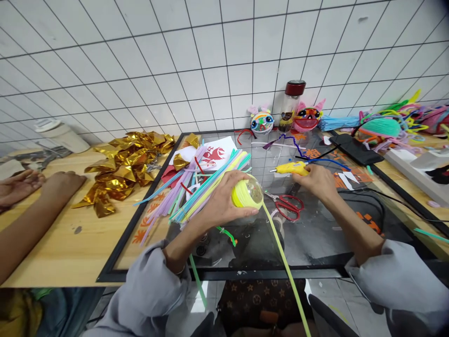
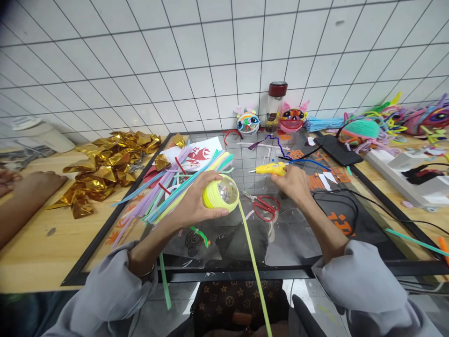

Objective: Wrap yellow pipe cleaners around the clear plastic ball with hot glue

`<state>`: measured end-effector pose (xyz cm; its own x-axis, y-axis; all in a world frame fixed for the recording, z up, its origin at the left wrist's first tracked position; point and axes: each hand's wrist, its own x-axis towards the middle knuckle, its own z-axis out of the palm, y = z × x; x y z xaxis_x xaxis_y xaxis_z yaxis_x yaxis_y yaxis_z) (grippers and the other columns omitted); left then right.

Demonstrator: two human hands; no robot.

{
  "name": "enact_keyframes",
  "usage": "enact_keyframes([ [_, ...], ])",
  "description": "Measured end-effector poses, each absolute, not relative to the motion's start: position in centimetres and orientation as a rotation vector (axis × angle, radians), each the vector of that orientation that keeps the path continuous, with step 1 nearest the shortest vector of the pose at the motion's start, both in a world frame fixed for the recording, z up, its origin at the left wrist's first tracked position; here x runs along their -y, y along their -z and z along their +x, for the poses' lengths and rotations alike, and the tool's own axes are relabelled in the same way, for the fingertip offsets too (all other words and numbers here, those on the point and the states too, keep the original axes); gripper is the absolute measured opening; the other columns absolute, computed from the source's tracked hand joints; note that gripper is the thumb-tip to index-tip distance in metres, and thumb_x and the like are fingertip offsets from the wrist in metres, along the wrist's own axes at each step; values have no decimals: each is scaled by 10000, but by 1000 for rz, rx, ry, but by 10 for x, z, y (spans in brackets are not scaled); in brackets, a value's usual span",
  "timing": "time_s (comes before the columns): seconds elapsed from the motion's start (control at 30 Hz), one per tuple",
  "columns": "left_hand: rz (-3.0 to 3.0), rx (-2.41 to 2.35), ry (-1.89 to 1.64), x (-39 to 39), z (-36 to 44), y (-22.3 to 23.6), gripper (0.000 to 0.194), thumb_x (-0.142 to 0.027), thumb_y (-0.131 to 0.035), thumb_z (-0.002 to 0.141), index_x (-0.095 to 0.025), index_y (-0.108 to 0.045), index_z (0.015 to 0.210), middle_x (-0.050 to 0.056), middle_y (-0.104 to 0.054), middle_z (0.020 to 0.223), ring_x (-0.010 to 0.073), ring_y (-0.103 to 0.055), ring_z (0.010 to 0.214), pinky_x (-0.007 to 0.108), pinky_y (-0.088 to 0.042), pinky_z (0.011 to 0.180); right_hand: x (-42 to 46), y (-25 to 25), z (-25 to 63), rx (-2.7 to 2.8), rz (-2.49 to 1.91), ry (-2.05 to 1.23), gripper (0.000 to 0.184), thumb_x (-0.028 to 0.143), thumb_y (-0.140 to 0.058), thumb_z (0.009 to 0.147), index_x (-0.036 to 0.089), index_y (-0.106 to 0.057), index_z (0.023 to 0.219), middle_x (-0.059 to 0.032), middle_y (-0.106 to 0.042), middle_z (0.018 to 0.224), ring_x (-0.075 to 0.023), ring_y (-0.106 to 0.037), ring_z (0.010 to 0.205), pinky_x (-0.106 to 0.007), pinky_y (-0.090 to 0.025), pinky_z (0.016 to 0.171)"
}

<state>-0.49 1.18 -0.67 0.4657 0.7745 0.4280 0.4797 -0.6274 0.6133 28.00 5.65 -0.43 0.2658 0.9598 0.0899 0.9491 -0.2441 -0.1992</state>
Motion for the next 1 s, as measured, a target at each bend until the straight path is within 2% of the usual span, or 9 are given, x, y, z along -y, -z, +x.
enact_keyframes([
  [0.2, 2252, -1084, -1015, -11, -3, 4, 697, -432, -888, 670, -254, -538, 1245, 108, -584, 1325, 317, -558, 1263, 499, -446, 1113, -36, 0, 266, 1501, -1779, 4, 354, 436, -643, 751, 186, -620, 1001, -135, -727, 947, -296, -694, 831, -381, -510, 724],
  [0.37, 2268, -1065, -1016, -11, -3, 4, 687, -425, -884, 684, -251, -553, 1260, 112, -593, 1327, 318, -562, 1270, 492, -449, 1113, -17, 6, 251, 1549, -1438, 207, 298, 423, -632, 767, 231, -560, 983, -114, -710, 920, -267, -675, 775, -405, -530, 723],
  [0.53, 2328, -1012, -1010, -10, -2, 5, 682, -368, -870, 709, -228, -542, 1291, 137, -566, 1346, 320, -534, 1317, 512, -425, 1146, -14, 10, 248, 1656, -1290, 357, 218, 413, -642, 842, 250, -559, 959, -93, -716, 874, -247, -679, 757, -374, -522, 682],
  [0.77, 2354, -993, -994, -10, -3, 6, 654, -345, -842, 725, -232, -530, 1289, 144, -542, 1357, 321, -529, 1327, 526, -420, 1156, -20, 12, 252, 1644, -1037, 537, 257, 271, -735, 797, 224, -578, 996, -50, -717, 855, -212, -688, 729, -314, -500, 610],
  [1.0, 2355, -968, -1006, -9, -3, 7, 653, -324, -842, 723, -215, -527, 1284, 151, -545, 1355, 315, -522, 1334, 520, -406, 1173, -19, 14, 251, 1672, -1070, 577, 239, 322, -713, 825, 231, -570, 993, -36, -710, 843, -202, -667, 693, -318, -478, 587],
])
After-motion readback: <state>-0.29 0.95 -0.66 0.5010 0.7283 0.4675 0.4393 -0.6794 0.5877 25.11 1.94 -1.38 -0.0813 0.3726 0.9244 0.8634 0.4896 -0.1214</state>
